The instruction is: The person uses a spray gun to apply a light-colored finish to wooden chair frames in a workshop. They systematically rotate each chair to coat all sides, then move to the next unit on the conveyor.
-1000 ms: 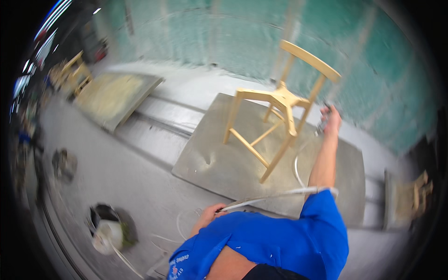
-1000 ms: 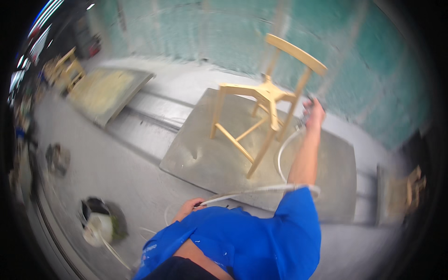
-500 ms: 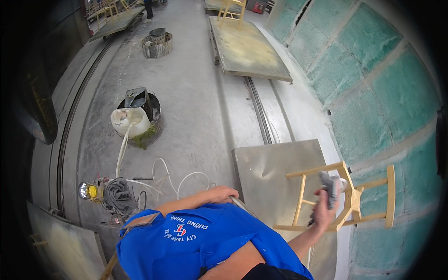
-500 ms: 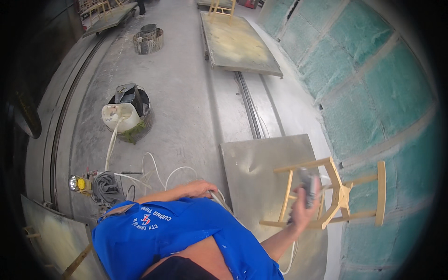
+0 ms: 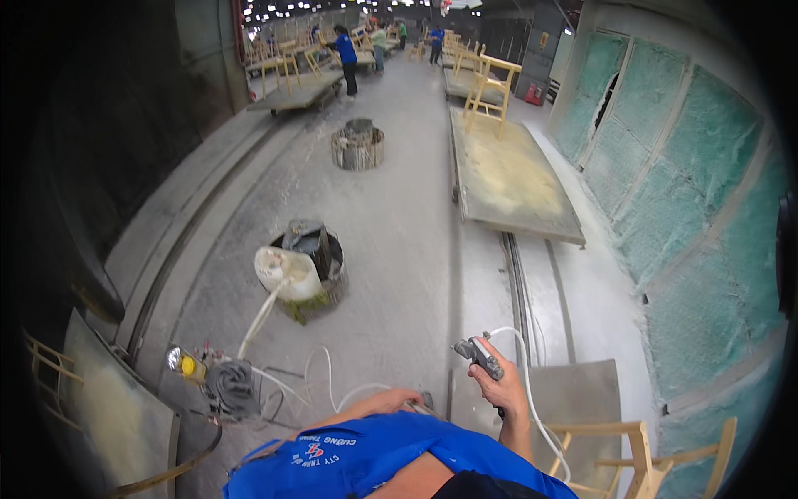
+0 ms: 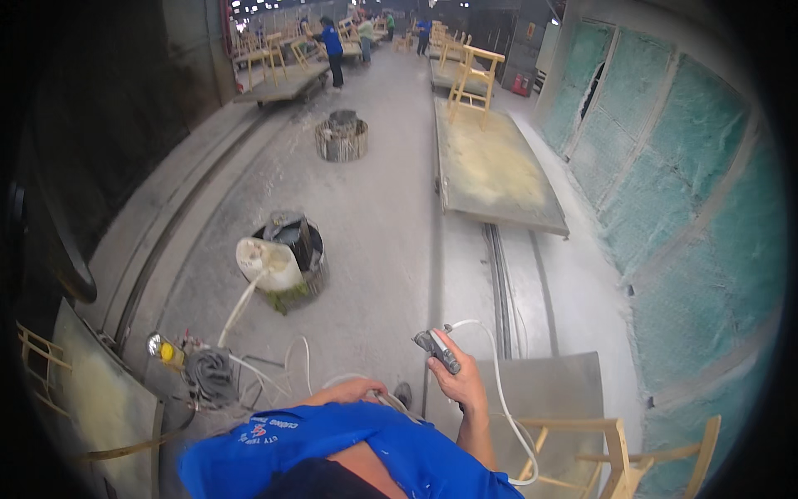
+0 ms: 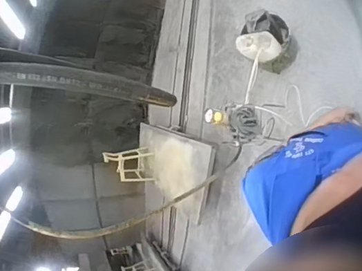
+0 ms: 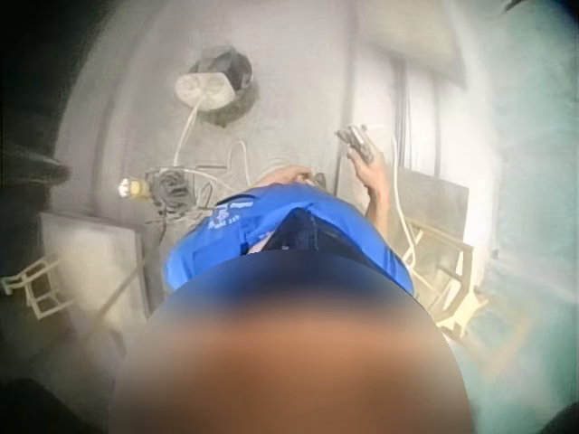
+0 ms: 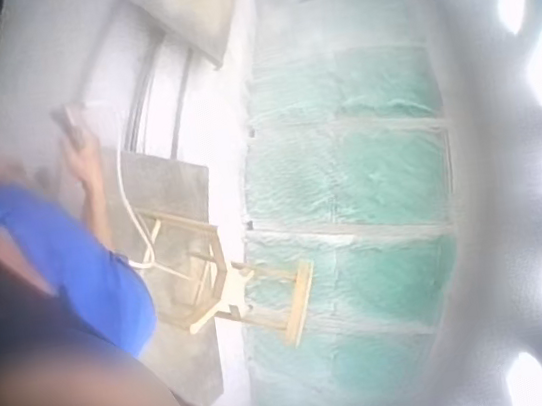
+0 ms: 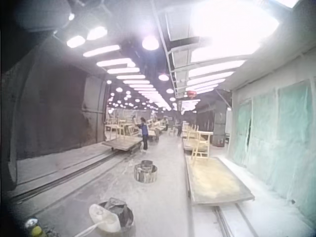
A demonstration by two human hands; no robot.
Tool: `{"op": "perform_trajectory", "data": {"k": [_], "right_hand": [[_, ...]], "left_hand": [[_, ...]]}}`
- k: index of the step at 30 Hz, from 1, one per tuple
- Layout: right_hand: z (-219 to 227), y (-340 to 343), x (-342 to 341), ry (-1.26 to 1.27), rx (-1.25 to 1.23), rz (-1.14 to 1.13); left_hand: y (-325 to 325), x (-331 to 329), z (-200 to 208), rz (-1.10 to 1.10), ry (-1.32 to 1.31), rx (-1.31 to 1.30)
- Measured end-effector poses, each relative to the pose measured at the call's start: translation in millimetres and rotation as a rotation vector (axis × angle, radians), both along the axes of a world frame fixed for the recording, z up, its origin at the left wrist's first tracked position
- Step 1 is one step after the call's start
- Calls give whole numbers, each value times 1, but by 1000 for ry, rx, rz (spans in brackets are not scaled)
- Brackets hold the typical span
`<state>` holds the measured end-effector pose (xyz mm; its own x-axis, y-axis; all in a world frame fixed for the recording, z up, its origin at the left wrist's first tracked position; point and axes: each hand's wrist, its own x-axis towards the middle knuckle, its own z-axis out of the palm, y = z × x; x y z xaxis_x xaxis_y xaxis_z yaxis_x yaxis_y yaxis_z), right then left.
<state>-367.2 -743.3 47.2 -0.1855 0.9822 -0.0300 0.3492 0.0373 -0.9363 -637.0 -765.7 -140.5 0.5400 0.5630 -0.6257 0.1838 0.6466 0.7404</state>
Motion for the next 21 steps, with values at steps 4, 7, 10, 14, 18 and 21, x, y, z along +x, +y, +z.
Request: {"op": "perform_trajectory", "data": {"k": [4, 7, 10, 14, 18, 21], "right_hand": [[-5, 61, 11, 28, 141, 82], [-12, 86, 21, 3, 114, 140], [-21, 100, 27, 2, 68, 206], [-35, 113, 30, -48, -14, 304], [-49, 132, 30, -8, -58, 347], [-55, 155, 27, -22, -112, 365]], "left_hand": [[49, 19, 14, -417, 245, 670], [73, 38, 3, -366, 249, 736], [87, 44, -38, -224, 326, 673], [95, 2, -117, -47, 527, 371], [68, -82, -175, -154, 862, 409], [64, -115, -193, -50, 987, 150]]}}
